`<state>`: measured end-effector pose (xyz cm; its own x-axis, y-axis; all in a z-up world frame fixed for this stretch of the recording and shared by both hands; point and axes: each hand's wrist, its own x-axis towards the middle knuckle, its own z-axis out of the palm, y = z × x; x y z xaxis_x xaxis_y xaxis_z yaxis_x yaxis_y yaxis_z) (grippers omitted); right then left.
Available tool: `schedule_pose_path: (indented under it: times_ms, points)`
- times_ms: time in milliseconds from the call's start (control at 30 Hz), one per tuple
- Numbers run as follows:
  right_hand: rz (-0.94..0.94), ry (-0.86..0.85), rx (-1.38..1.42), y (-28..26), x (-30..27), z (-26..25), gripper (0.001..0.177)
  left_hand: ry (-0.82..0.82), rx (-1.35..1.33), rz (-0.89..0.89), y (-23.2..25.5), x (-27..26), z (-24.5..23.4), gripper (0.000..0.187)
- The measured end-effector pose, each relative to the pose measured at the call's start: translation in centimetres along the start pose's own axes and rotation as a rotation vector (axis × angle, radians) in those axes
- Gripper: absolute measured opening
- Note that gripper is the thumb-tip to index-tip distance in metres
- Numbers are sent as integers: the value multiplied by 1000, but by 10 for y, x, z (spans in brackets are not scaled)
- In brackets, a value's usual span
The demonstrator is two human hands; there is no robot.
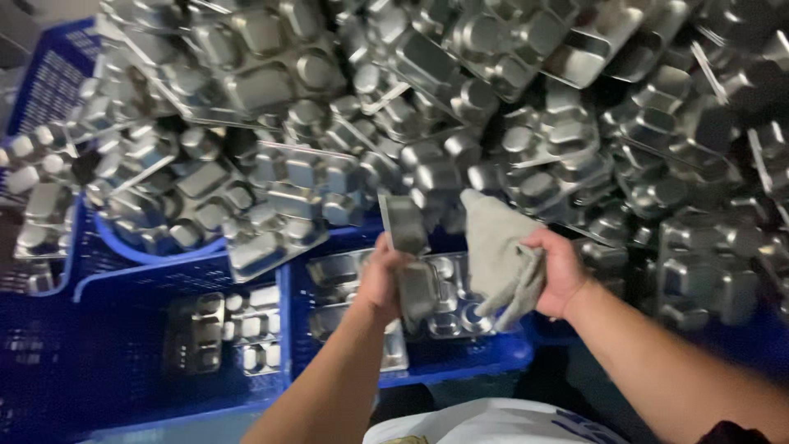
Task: The person repeatedly picks up stainless steel compartmentalized trays from a large pile, wipes each one with a cloth, and places it into a blue plastic crate. The process is continuous and repetitive throughout the clip.
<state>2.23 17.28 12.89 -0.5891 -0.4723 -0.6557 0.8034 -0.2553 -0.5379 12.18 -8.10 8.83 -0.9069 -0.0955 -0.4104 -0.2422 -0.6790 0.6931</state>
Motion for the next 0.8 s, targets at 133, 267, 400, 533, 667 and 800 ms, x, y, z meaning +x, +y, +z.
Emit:
schedule_pose_path:
  times_ms: [133,267,400,533,667,800]
  points:
    - [34,-294,-72,24,15,87,56,-270,-16,56,18,-19,-4,56]
    - [-190,-428,-314,33,-6,148,71,-144,-195,-2,44,-17,-3,68]
    - [-819,-548,-1273,17,-20,174,84,-297,-364,-52,76,-33,-3,86]
    - [-1258,-387,-1673,8,-13,204,88,-214,-245,142,97,-47,9,86]
    - [-1351,-262,-1350,44,-14,214,74,-208,-350,269,119,-57,4,82]
    - [-1387,-280,-1460,59,-10,194,70,-206,-483,308,136,-90,-11,86]
